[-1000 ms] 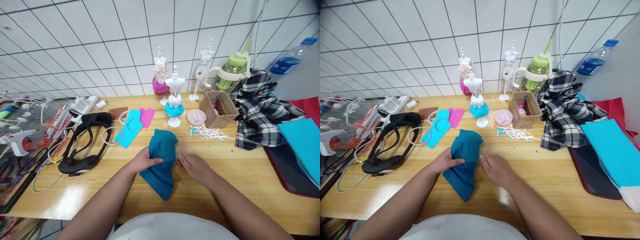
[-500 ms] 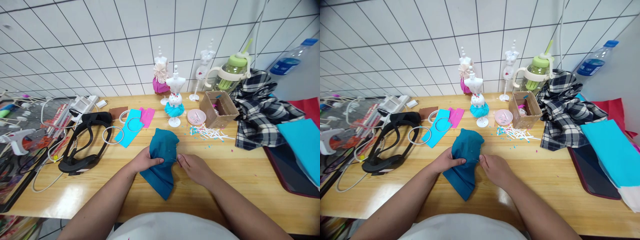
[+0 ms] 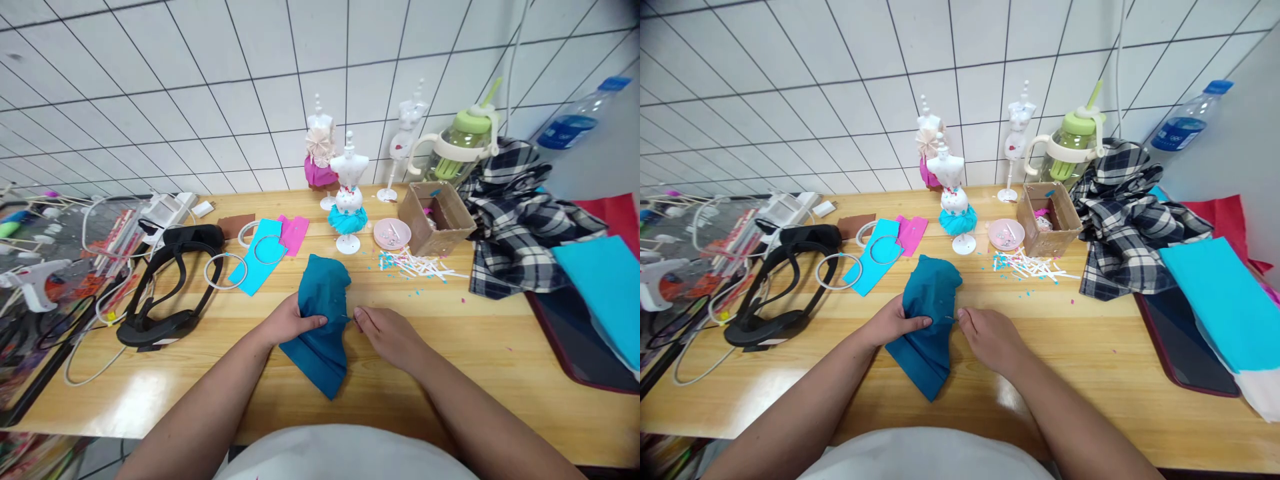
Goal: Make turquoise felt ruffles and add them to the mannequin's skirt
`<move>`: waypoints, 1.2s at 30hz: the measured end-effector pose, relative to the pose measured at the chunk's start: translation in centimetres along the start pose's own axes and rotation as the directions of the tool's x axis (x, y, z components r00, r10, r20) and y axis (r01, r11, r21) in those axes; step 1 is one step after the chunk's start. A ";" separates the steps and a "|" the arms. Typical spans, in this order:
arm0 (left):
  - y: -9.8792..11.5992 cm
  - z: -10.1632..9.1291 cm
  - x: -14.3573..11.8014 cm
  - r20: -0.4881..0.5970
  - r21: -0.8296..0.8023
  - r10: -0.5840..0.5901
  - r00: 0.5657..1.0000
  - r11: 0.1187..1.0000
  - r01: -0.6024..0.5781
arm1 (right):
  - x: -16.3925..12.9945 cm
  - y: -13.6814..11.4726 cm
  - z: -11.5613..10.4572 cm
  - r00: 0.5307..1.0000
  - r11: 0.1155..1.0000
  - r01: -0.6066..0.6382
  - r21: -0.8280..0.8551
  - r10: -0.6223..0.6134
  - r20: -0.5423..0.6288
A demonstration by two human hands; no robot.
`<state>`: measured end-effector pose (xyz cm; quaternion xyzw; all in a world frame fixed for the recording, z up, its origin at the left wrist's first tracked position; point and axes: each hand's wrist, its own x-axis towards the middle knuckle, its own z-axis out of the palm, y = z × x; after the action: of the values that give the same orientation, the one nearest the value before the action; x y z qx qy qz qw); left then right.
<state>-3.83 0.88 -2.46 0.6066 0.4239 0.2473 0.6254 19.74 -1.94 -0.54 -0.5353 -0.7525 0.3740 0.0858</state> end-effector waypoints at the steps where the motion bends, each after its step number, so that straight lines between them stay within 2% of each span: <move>1: 0.0 0.0 0.0 0.000 -0.001 0.002 1.000 1.000 -0.002 | 0.0 0.1 0.0 1.000 1.000 -0.004 0.004 0.004 -0.003; 24: 0.1 -0.1 -0.2 0.026 0.013 0.010 1.000 1.000 -0.011 | 0.2 0.0 -0.2 0.997 0.996 -0.032 -0.087 0.038 0.071; 36: 0.0 0.1 -0.1 0.061 -0.019 0.022 0.998 1.000 -0.021 | 0.1 -0.5 0.4 0.999 1.000 0.023 0.016 -0.024 0.041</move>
<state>-3.80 0.70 -2.45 0.6128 0.3956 0.2392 0.6409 19.12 -2.14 -0.57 -0.5179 -0.7575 0.3895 0.0789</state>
